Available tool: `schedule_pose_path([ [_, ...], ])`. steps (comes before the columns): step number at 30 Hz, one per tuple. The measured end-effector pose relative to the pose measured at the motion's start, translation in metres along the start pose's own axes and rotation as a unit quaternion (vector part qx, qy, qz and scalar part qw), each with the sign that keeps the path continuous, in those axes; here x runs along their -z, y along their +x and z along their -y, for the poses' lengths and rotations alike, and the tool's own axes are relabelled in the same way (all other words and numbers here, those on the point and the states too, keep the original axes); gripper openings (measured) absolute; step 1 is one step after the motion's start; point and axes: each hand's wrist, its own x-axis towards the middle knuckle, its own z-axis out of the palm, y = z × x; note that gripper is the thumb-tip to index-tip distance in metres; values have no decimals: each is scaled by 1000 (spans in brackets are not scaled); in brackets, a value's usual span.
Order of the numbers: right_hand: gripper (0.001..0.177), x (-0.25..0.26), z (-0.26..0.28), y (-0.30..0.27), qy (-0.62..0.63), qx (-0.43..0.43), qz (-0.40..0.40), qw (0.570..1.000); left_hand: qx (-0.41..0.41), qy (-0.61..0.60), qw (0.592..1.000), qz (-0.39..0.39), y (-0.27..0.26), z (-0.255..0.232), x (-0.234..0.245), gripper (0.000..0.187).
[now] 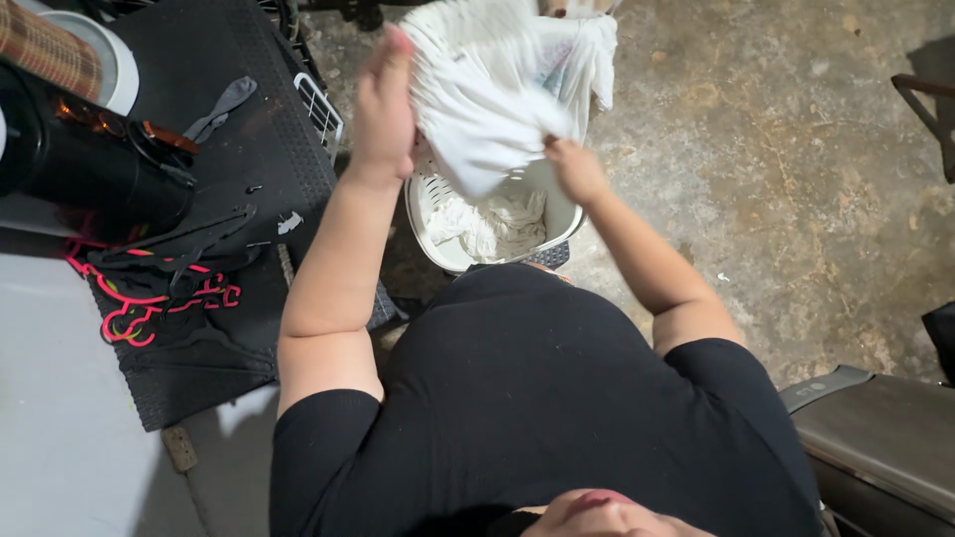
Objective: The person takes white garments from a laundry basket, places them on plastic hangers, and hangs them on a nearby rack. The person handles several shirts and a pair of shorts, using both green and red hangers.
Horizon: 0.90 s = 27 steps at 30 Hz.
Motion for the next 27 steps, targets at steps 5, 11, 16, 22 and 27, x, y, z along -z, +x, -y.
schedule_pose_path([
  [5,32,49,-13,23,-76,63,131,986,168,-210,962,-44,10,11,-5,25],
  [11,25,166,140,35,138,135,-261,946,97,-151,983,37,-8,32,-23,17],
  [16,48,173,201,46,119,83,-96,985,10,-59,997,37,-21,38,-39,14],
  [22,24,174,149,99,522,-65,21,850,-186,383,905,19,-44,1,-12,7],
  [27,34,228,185,97,481,74,220,845,-291,431,853,49,-42,29,-12,16],
])
